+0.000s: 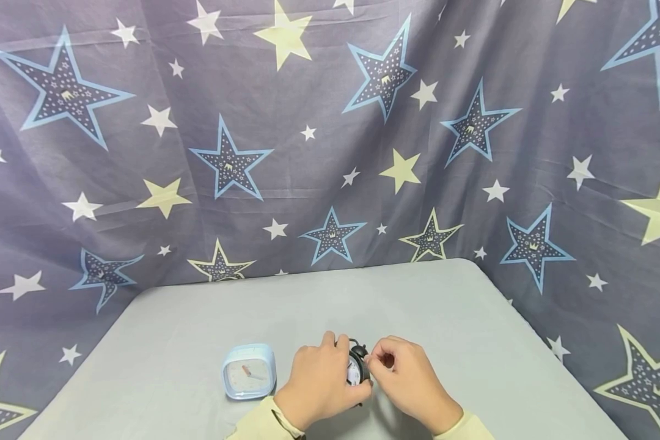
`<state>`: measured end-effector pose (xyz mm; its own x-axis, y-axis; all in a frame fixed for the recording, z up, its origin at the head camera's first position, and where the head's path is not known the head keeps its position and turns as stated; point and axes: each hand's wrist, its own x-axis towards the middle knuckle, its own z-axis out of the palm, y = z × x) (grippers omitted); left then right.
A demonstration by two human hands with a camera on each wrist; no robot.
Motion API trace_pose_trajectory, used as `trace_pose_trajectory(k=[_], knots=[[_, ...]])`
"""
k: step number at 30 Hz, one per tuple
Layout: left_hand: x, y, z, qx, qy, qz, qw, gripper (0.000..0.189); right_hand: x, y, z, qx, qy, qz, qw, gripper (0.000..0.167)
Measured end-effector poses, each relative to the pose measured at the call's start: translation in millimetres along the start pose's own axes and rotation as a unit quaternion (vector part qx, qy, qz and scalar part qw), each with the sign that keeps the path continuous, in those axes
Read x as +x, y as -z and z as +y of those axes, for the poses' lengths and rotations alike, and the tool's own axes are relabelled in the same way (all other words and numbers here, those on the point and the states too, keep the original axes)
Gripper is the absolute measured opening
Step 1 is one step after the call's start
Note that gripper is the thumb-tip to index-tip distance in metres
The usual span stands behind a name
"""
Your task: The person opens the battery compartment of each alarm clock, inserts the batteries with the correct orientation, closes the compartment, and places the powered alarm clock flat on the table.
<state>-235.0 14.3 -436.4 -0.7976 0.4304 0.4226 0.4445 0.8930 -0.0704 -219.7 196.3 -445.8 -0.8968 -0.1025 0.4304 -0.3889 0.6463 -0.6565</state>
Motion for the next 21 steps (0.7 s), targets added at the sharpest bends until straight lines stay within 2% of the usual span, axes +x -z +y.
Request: trace_pose_trajectory(k=[13, 17, 21], knots=[[2.6, -0.7, -8.7, -0.075, -0.008, 0.056, 0.9956, 0.059, 2.1, 3, 1, -0.004, 0.003, 0.019, 0.9998, 0.031], [2.9, -0.4, -10.4, -0.112, -0.002, 0.05, 0.9925, 0.062, 2.9, 4, 1, -0.006, 0.004, 0.024, 0.9997, 0.027], [3.3, 1.2, -12.2, -0.147, 0.002, 0.038, 0.9884, 0.076, 3.3, 5, 2, -0.008, 0.002, 0.024, 0.9997, 0.026]])
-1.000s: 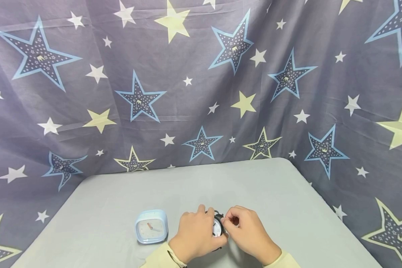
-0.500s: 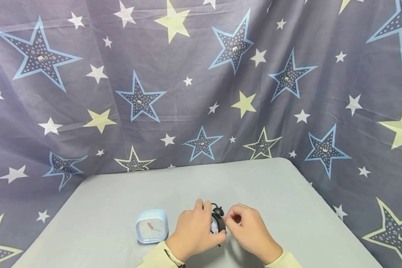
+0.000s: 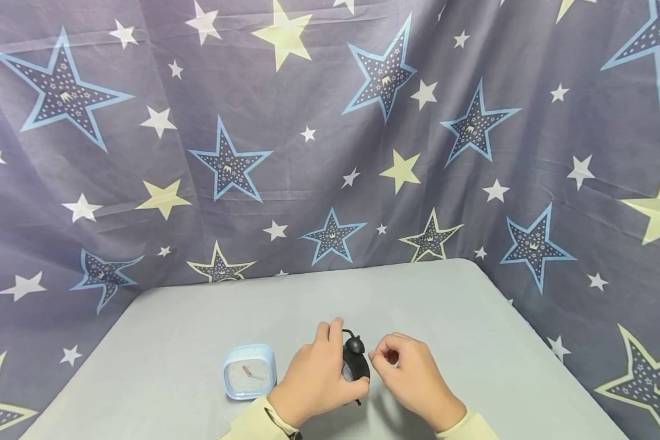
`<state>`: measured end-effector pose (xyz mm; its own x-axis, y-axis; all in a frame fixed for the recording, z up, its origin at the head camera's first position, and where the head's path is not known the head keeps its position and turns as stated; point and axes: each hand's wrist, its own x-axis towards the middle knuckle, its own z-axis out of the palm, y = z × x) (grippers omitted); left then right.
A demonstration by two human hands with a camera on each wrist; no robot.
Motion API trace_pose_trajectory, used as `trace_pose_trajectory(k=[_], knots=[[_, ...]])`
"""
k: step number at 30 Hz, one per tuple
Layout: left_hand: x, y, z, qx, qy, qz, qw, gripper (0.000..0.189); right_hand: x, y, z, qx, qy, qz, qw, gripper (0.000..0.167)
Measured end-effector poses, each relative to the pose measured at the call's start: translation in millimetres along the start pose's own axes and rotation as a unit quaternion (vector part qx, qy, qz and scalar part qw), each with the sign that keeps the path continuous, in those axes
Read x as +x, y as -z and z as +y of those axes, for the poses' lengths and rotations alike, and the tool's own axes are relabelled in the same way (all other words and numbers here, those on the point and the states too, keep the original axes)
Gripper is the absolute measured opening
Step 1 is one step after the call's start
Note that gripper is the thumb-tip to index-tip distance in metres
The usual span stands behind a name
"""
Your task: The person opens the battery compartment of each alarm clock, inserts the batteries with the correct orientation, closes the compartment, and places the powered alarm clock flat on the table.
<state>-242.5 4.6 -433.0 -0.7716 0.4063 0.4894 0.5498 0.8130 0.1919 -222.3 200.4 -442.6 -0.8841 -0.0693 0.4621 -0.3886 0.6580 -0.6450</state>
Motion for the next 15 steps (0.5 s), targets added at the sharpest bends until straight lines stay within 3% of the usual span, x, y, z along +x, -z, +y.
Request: trace_pose_trajectory(k=[3, 8, 15], knots=[[-0.1, 1.8, -1.0, -0.027, -0.001, -0.007, 0.9996, 0.08, 0.0, 0.0, 0.3, -0.001, -0.001, 0.0, 1.0, 0.027], [-1.0, 2.7, -3.3, -0.07, -0.006, -0.008, 0.9975, 0.07, 0.2, 0.7, 0.8, 0.0, -0.002, 0.001, 1.0, 0.028], [-2.9, 2.5, -8.6, -0.113, -0.007, -0.014, 0.9935, 0.079, 0.5, 4.6, 1.5, -0.007, 0.002, 0.017, 0.9998, 0.029]])
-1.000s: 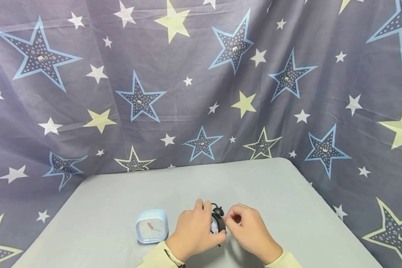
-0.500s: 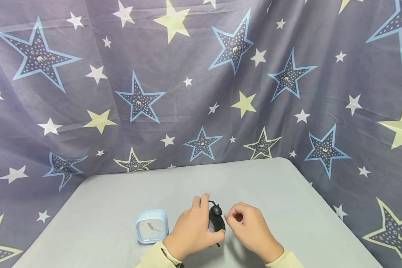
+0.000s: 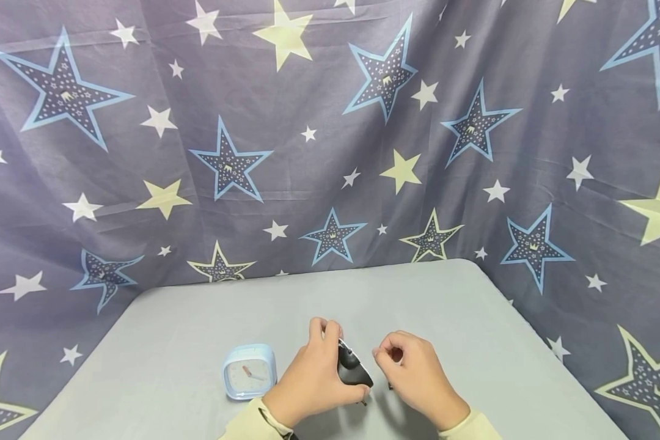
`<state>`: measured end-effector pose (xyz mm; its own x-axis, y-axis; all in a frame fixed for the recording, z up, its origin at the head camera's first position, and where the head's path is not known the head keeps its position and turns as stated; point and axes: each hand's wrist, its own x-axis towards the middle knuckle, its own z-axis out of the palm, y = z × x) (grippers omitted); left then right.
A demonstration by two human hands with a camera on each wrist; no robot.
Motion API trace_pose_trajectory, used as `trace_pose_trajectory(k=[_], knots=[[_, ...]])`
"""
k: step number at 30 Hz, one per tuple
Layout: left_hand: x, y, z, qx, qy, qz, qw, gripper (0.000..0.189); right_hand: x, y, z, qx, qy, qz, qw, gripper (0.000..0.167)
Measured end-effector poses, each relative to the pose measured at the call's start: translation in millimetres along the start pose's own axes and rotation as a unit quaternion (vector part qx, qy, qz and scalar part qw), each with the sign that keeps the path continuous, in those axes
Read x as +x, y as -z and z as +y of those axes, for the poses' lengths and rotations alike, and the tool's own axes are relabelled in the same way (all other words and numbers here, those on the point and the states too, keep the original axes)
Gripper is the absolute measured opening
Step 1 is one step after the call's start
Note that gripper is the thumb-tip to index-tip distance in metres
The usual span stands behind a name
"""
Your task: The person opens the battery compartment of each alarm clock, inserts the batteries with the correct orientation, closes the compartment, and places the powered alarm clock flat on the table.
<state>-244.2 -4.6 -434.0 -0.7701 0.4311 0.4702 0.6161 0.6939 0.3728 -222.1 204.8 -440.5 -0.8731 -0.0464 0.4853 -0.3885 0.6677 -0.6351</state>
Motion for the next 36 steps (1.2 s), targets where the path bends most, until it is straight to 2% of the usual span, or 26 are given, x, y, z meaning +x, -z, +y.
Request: trace_pose_trajectory(k=[9, 25, 36], knots=[[-3.2, 1.5, -5.2, -0.046, 0.016, -0.024, 0.9985, 0.077, 0.1, -1, 1, -0.001, -0.01, 0.001, 0.9999, 0.031], [-18.8, 3.5, -26.2, -0.082, 0.002, -0.04, 0.9958, 0.065, 0.4, -3, 1, -0.005, -0.012, 0.001, 0.9999, 0.033], [-28.7, 11.3, -30.6, -0.087, -0.031, -0.032, 0.9952, 0.055, 0.6, -3, 0, -0.004, -0.015, -0.003, 0.9999, 0.033]])
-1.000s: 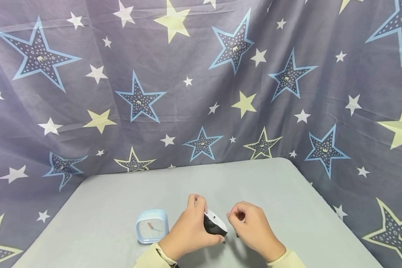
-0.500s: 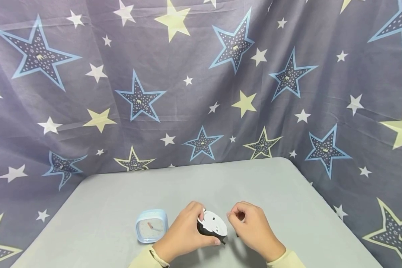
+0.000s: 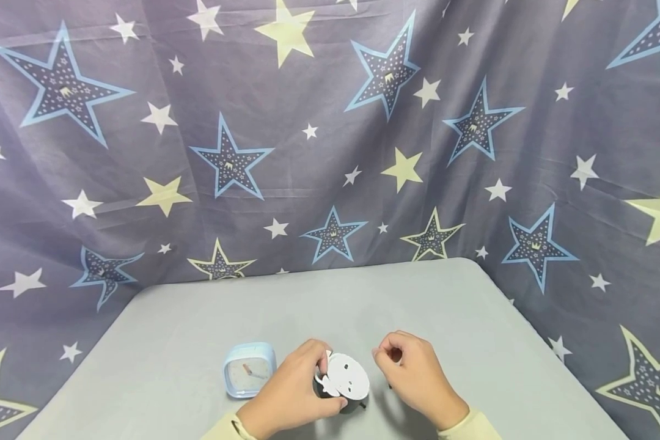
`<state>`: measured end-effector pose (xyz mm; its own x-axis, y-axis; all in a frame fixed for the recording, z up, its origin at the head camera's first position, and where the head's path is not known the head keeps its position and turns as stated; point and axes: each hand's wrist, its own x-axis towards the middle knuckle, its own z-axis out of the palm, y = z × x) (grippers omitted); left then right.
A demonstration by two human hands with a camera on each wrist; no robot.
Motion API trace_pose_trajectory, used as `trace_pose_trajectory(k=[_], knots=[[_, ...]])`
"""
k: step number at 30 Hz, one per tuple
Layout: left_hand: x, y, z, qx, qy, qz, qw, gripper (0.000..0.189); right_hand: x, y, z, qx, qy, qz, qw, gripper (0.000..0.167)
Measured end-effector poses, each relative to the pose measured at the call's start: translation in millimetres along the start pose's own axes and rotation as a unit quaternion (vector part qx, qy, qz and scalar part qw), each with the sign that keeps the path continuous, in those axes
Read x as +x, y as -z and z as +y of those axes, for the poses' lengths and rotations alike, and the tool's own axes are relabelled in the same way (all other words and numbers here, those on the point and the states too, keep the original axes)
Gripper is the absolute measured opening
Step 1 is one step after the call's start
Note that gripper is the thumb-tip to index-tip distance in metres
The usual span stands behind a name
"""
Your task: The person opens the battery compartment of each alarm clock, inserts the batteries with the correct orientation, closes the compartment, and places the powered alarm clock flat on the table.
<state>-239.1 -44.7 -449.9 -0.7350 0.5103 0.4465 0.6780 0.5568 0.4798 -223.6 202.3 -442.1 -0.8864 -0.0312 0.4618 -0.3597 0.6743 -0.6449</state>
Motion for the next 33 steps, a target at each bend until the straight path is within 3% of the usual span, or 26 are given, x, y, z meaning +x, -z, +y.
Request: trace_pose_trajectory(k=[8, 17, 27, 33], knots=[[-4.2, 6.5, 2.0, 0.014, -0.002, -0.027, 0.9995, 0.074, -0.7, -1, 0, -0.002, 0.005, 0.001, 1.0, 0.034], [-9.5, 6.4, -1.9, 0.03, -0.002, -0.048, 0.9984, 0.079, -1.4, -4, 2, 0.003, 0.001, -0.01, 0.9999, 0.032], [-9.4, 5.7, -3.5, 0.047, 0.018, -0.077, 0.9958, 0.08, -3.6, -8, 1, 0.001, 0.01, -0.017, 0.9998, 0.034], [-8.7, 6.4, -3.0, 0.048, 0.037, -0.095, 0.9936, 0.083, -5.1, -13, 0, 0.001, 0.004, -0.044, 0.999, 0.031]])
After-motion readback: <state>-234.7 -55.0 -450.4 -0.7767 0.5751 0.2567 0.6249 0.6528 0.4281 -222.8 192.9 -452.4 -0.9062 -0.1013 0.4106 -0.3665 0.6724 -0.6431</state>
